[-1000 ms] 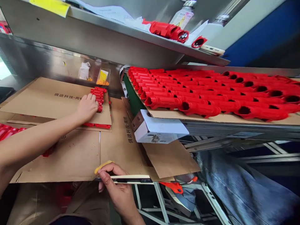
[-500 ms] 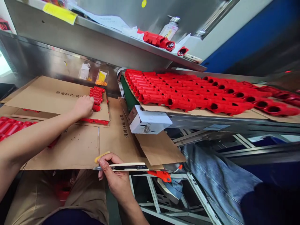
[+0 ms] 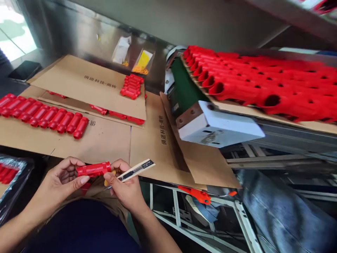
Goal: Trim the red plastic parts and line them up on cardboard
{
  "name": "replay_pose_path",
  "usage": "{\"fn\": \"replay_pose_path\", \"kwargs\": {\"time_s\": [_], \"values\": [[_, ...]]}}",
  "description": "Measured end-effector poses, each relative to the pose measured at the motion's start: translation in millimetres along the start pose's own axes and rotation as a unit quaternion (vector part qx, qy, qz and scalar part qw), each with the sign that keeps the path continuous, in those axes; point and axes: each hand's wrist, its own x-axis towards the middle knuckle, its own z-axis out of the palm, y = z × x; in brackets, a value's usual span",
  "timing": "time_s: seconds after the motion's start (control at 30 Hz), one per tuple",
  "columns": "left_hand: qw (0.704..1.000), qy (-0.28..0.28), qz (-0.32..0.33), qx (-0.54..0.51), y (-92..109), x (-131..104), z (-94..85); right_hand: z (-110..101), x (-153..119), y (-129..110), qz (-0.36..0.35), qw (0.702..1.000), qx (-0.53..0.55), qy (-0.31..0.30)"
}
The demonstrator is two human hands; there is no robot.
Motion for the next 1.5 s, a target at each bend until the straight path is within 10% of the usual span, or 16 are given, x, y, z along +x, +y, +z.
{"fn": "replay_pose_path", "kwargs": {"time_s": [0.33,0.53,1.17,1.5], "values": [[0.991,0.043,-0.037,-0.119,-4,-1,0.1,17,-6,21,-0.007,0.999,-0.040,0.032],[0.995,0.032,0.095,0.003,-12,-3,-8.3,12,-12,25,-0.119,0.967,-0.204,0.092],[0.987,0.125,0.062,0.085,-8,1,-10.7,16,-9,22,-0.216,0.953,-0.212,-0.029],[0.986,-0.134,-0.086,-0.056,0,3,-21.0,17,-6,13,-0.191,0.965,-0.155,-0.094]]}}
